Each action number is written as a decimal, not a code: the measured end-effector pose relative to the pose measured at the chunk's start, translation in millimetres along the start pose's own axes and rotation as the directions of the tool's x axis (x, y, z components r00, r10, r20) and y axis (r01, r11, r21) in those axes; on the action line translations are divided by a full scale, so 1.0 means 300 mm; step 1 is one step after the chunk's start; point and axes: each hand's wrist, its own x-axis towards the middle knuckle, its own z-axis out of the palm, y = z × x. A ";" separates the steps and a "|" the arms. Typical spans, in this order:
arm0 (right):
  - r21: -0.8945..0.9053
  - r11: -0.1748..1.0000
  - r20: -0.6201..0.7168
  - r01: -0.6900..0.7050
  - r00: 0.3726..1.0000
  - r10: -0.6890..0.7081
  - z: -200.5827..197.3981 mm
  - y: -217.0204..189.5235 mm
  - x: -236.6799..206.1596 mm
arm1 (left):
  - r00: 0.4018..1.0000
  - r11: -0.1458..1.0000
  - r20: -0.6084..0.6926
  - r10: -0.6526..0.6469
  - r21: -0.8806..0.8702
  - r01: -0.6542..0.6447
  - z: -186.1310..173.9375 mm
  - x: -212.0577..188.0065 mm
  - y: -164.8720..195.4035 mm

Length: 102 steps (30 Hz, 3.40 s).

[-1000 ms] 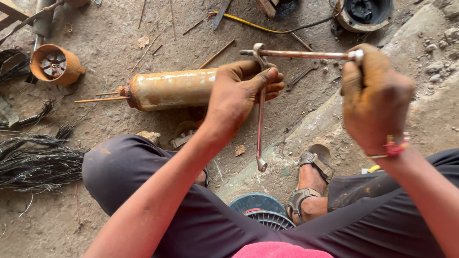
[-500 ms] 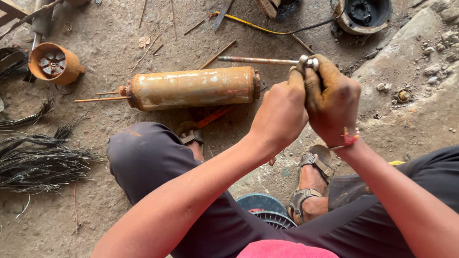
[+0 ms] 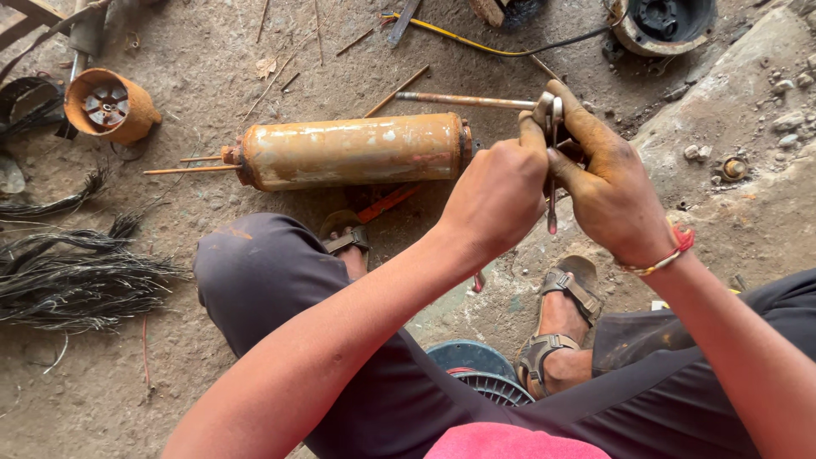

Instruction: The person sits on the ground of a workshop and assembles a small metal fitting onto a threaded rod protruding from a rusty cylindrical tank. They thread a nut and fitting by hand, then use combination wrenches to tighten the nut against the fitting, repositioning the parts and picking up different wrenches as they work.

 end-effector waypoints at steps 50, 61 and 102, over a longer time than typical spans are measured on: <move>0.533 0.845 -0.052 -0.041 0.995 0.081 -0.014 0.054 0.073 | 0.926 0.457 0.033 -0.375 -0.863 0.216 -0.035 0.013 -0.024; 0.547 0.836 -0.102 0.044 0.995 0.014 -0.026 0.054 0.068 | 0.940 0.455 0.129 -0.316 -0.849 0.270 -0.093 0.004 -0.023; 0.777 0.629 -0.029 0.010 0.999 0.020 0.036 0.157 0.066 | 0.972 0.972 -0.182 0.147 -0.158 -0.176 -0.206 -0.032 -0.001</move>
